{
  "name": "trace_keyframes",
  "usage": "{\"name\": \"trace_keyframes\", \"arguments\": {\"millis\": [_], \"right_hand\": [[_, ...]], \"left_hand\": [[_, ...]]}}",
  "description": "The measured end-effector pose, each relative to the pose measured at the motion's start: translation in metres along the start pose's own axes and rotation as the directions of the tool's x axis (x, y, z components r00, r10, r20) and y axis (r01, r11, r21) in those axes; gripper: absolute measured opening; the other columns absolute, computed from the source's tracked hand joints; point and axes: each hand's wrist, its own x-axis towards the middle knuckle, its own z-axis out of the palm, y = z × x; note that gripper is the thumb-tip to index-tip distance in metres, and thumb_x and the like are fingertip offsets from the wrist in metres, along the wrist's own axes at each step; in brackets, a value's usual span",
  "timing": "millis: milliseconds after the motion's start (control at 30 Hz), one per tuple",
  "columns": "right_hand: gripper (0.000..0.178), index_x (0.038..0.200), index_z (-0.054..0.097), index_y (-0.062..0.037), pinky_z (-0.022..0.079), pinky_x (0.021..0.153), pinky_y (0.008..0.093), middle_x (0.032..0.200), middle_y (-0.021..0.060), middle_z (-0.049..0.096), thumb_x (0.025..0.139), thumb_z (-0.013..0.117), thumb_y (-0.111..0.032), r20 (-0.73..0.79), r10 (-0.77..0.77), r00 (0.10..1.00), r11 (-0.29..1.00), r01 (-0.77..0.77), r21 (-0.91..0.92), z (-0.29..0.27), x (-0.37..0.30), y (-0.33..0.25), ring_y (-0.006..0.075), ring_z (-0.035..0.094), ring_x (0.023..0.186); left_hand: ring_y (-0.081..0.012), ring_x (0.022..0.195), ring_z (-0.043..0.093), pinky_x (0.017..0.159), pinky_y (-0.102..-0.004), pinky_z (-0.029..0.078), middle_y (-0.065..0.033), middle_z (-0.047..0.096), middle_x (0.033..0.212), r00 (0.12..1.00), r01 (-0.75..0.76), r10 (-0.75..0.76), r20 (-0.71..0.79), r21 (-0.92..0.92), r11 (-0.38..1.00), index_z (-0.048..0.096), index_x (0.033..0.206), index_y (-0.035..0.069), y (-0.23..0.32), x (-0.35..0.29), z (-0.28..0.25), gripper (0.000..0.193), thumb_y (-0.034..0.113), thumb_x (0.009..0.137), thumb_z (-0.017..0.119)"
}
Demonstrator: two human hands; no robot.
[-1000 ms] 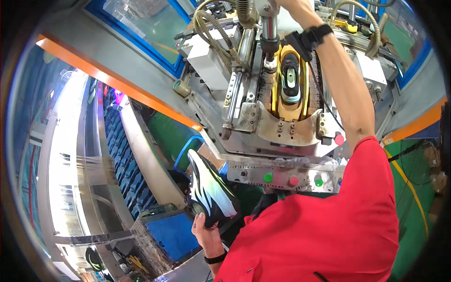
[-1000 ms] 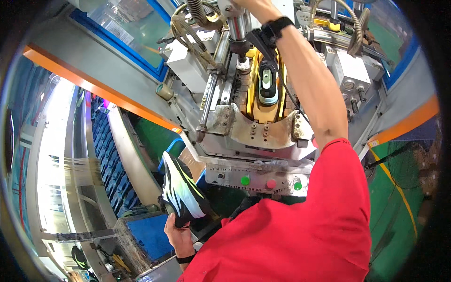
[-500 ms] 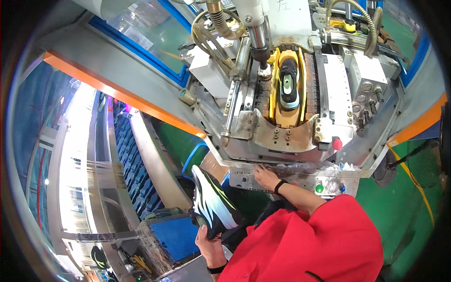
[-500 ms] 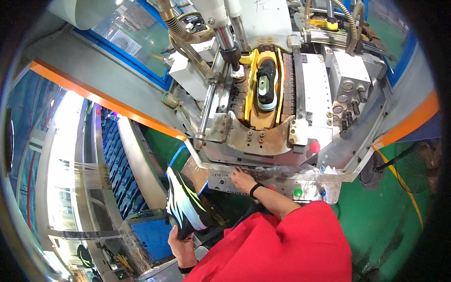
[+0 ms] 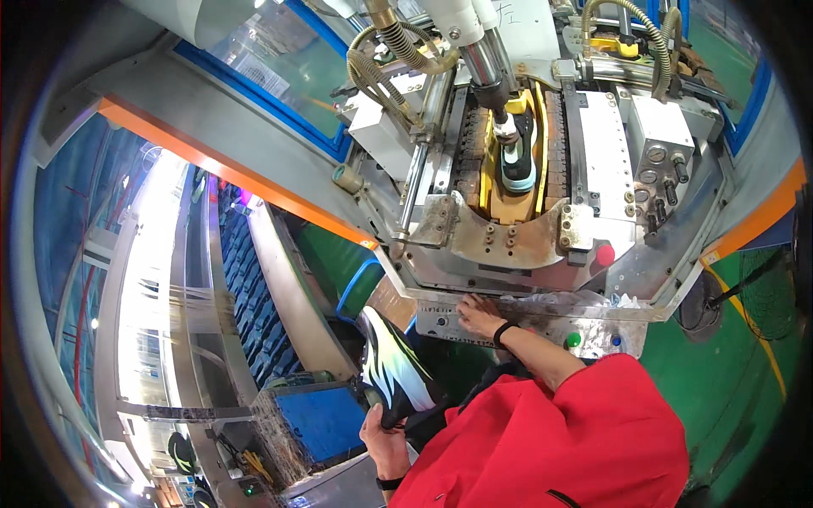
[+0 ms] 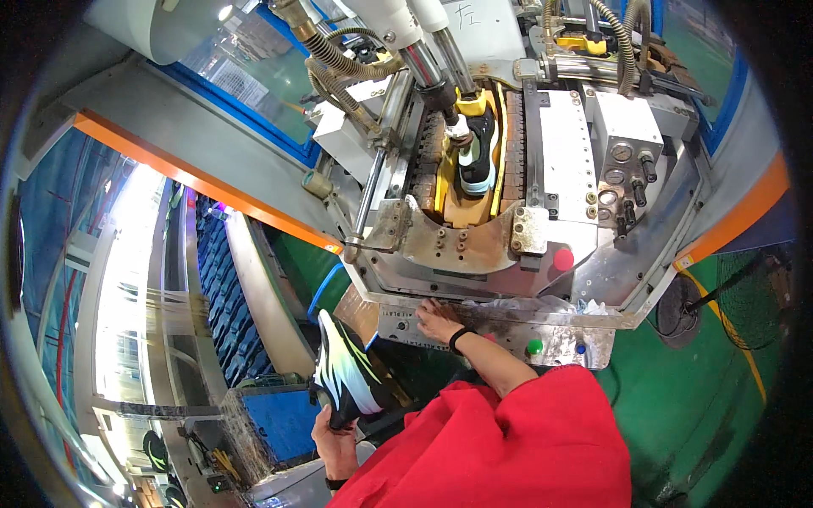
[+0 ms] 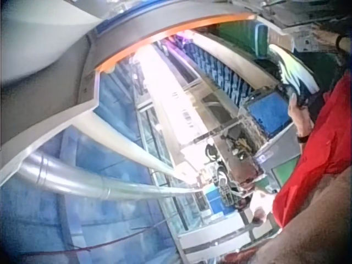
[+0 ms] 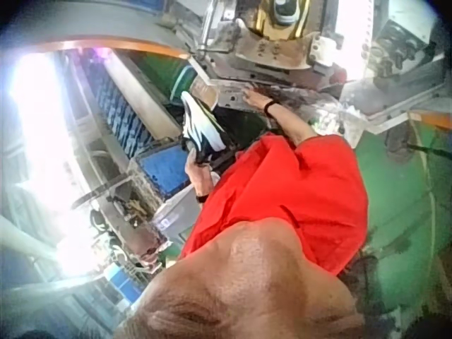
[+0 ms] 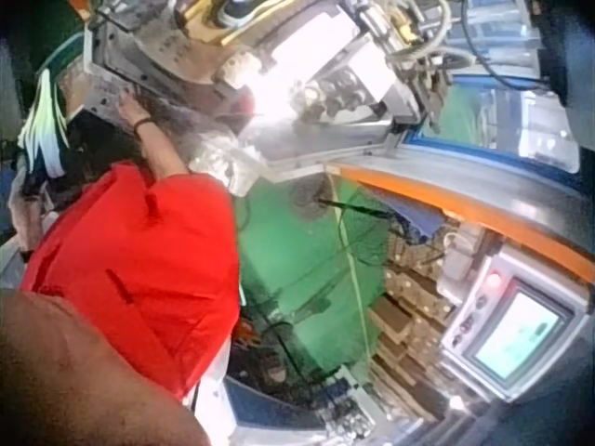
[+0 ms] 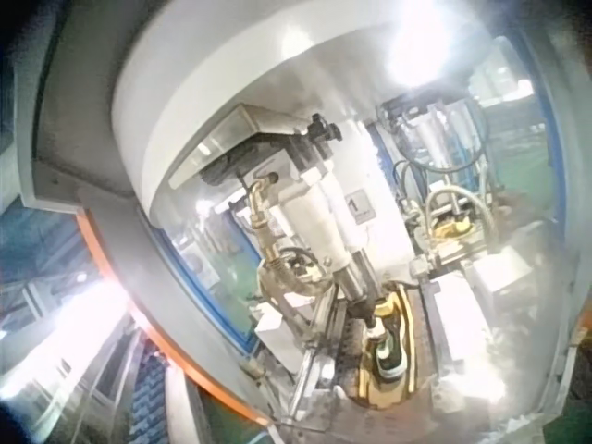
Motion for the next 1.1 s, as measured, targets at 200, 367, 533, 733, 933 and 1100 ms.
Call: {"name": "trace_keyframes", "arguments": {"millis": [200, 367, 533, 733, 933, 1100], "right_hand": [[0.031, 0.099, 0.056, -0.0081, 0.048, 0.084, 0.0490, 0.110, 0.0134, 0.052, 0.077, 0.070, -0.024, -0.003, -0.016, 1.000, 0.998, 0.016, -0.067, 0.014, -0.008, 0.004, 0.0349, 0.051, 0.109], [0.021, 0.096, 0.064, -0.0093, 0.050, 0.084, 0.0445, 0.094, 0.0179, 0.061, 0.078, 0.055, -0.016, 0.128, 0.265, 0.956, 0.964, -0.266, -0.010, 0.004, 0.006, 0.012, 0.0375, 0.061, 0.094], [0.028, 0.102, 0.059, -0.0074, 0.044, 0.083, 0.0454, 0.096, 0.0155, 0.057, 0.074, 0.064, -0.010, 0.133, -0.153, 0.979, 0.987, 0.159, -0.033, -0.021, 0.021, 0.009, 0.0364, 0.055, 0.095], [0.022, 0.103, 0.062, 0.0012, 0.047, 0.080, 0.0290, 0.099, 0.0061, 0.064, 0.084, 0.062, -0.008, 0.268, -0.071, 0.961, 0.958, -0.009, 0.286, 0.003, 0.060, -0.023, 0.0162, 0.059, 0.092], [0.023, 0.114, 0.062, 0.0005, 0.047, 0.089, 0.0274, 0.105, 0.0073, 0.065, 0.091, 0.059, -0.002, 0.156, -0.462, 0.873, 0.810, 0.344, 0.474, -0.012, 0.180, -0.238, 0.0150, 0.061, 0.100], [0.023, 0.112, 0.062, -0.0008, 0.049, 0.081, 0.0289, 0.104, 0.0084, 0.065, 0.088, 0.062, 0.000, 0.103, -0.833, 0.543, 0.541, 0.763, 0.353, 0.010, 0.193, -0.515, 0.0157, 0.061, 0.092]], "left_hand": [[-0.0237, 0.081, 0.065, 0.071, -0.0408, 0.056, -0.0078, 0.061, 0.089, 0.999, 0.015, -0.017, -0.032, -0.053, 0.998, 0.060, 0.092, 0.002, -0.023, -0.022, -0.007, 0.015, 0.017, 0.089, 0.062], [-0.0210, 0.089, 0.064, 0.077, -0.0376, 0.055, -0.0097, 0.065, 0.098, 0.986, 0.107, -0.116, -0.117, -0.083, 0.991, 0.065, 0.100, -0.003, -0.036, -0.043, -0.022, 0.018, 0.013, 0.091, 0.061], [-0.0176, 0.073, 0.065, 0.062, -0.0296, 0.055, -0.0086, 0.066, 0.091, 0.970, 0.066, -0.104, -0.220, -0.172, 0.983, 0.062, 0.106, -0.004, -0.038, -0.055, -0.066, 0.024, 0.012, 0.088, 0.064], [-0.0190, 0.068, 0.064, 0.057, -0.0326, 0.057, -0.0095, 0.066, 0.083, 0.827, -0.091, -0.197, -0.526, -0.471, 0.878, 0.067, 0.096, -0.006, -0.089, -0.087, -0.177, 0.016, 0.005, 0.084, 0.067], [-0.0227, 0.064, 0.064, 0.055, -0.0362, 0.058, -0.0113, 0.064, 0.076, 0.573, -0.164, -0.304, -0.761, -0.470, 0.868, 0.067, 0.087, -0.008, -0.115, -0.106, -0.293, 0.019, 0.009, 0.079, 0.072], [-0.0295, 0.071, 0.068, 0.056, -0.0437, 0.061, -0.0173, 0.064, 0.084, 0.277, -0.363, -0.333, -0.901, -0.419, 0.833, 0.063, 0.082, -0.007, -0.146, -0.099, -0.433, 0.022, 0.008, 0.072, 0.076]]}}
